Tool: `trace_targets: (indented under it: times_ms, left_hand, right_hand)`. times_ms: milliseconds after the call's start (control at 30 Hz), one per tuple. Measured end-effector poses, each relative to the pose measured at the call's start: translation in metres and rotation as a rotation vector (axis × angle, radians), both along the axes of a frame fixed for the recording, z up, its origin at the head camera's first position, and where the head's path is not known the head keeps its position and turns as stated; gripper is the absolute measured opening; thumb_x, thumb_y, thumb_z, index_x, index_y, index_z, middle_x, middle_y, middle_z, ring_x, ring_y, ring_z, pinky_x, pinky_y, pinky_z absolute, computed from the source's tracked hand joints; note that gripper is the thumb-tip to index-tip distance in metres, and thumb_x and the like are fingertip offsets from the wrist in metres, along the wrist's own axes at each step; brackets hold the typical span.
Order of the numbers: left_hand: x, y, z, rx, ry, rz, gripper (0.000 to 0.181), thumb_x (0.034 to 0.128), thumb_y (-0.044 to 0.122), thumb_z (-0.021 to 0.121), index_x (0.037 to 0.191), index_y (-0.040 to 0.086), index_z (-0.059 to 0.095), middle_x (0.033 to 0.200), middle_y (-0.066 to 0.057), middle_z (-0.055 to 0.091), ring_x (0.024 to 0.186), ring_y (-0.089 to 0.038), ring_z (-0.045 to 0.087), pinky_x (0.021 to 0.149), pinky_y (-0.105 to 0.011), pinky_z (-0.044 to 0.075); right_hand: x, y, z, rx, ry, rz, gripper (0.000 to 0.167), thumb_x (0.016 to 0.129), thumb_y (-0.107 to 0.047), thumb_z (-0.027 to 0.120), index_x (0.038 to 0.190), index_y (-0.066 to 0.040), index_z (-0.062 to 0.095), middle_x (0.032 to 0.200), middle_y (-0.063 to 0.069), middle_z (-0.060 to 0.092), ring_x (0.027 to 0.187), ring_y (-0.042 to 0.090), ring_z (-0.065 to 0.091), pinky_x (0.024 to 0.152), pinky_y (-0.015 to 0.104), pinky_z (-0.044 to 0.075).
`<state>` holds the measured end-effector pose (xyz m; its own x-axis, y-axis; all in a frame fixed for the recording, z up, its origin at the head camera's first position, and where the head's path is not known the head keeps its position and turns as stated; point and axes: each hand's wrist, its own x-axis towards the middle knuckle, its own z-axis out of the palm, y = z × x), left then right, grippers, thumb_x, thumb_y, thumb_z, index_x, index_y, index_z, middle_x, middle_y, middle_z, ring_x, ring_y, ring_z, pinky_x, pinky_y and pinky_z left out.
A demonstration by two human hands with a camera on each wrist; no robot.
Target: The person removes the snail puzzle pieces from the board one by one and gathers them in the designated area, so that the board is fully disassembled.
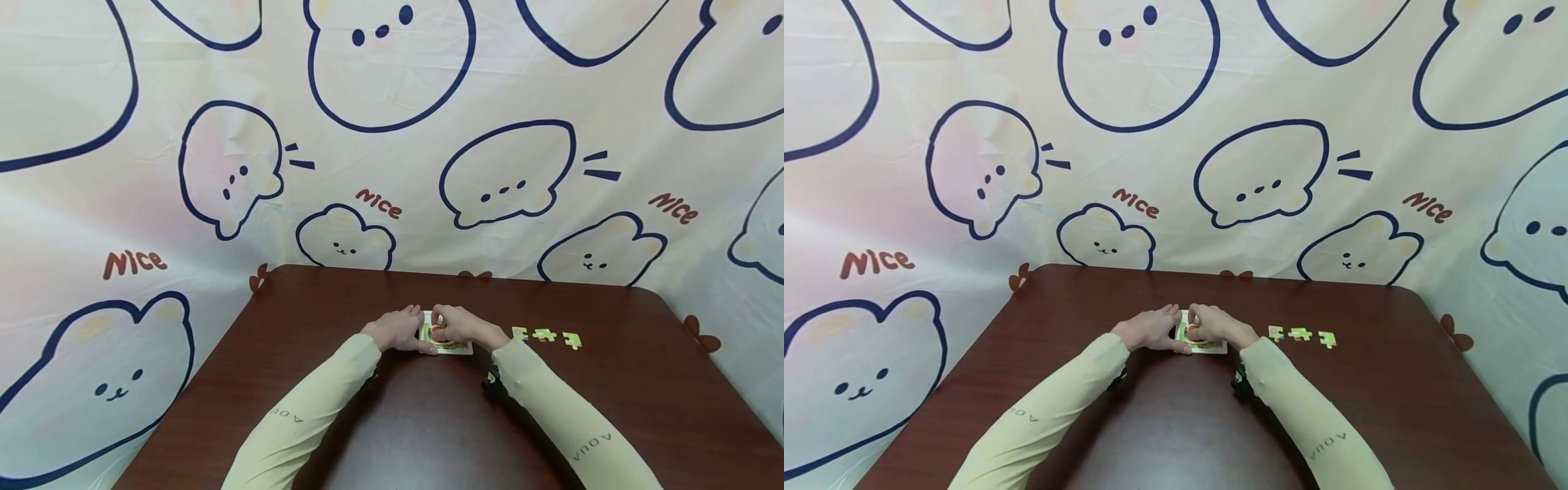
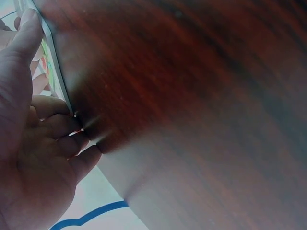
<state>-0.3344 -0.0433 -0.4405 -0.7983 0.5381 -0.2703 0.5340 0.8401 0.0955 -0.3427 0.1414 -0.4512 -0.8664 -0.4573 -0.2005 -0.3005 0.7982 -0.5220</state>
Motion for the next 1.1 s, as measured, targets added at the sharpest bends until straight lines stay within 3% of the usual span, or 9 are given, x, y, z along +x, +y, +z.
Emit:
trace_targets:
  times_ms: [433,833,1100]
  left_hand:
    - [-0.001,0.000,0.002,0.018,-0.008,0.014,0.100,0.0817,0.077,0.055,0.153,0.010,0.033,0.162,-0.015,0.025,0.151,-0.026,0.025,0.116,-0.043,0.035]
    - [0.001,0.001,0.000,0.021,-0.023,0.012,0.100,0.0827,0.076,0.053,0.155,0.011,0.029,0.163,-0.014,0.023,0.152,-0.025,0.022,0.117,-0.043,0.033]
    - [0.001,-0.001,0.001,0.012,-0.024,0.000,0.100,0.0835,0.077,0.051,0.156,0.011,0.028,0.163,-0.014,0.021,0.152,-0.025,0.021,0.117,-0.043,0.033]
  right_hand:
    - [-0.001,0.001,0.001,-0.052,-0.017,0.031,0.027,0.093,-0.022,0.068,0.102,-0.016,0.044,0.057,-0.003,0.042,0.042,0.011,0.033,0.044,0.024,0.031]
    - [0.005,0.002,0.002,-0.016,0.014,0.048,0.017,0.095,-0.019,0.066,0.092,-0.015,0.049,0.067,-0.001,0.048,0.050,0.013,0.042,0.048,0.025,0.035]
    - [0.010,0.001,0.007,-0.006,0.023,0.063,0.009,0.097,-0.016,0.061,0.093,-0.012,0.054,0.067,0.001,0.050,0.049,0.013,0.044,0.047,0.026,0.036]
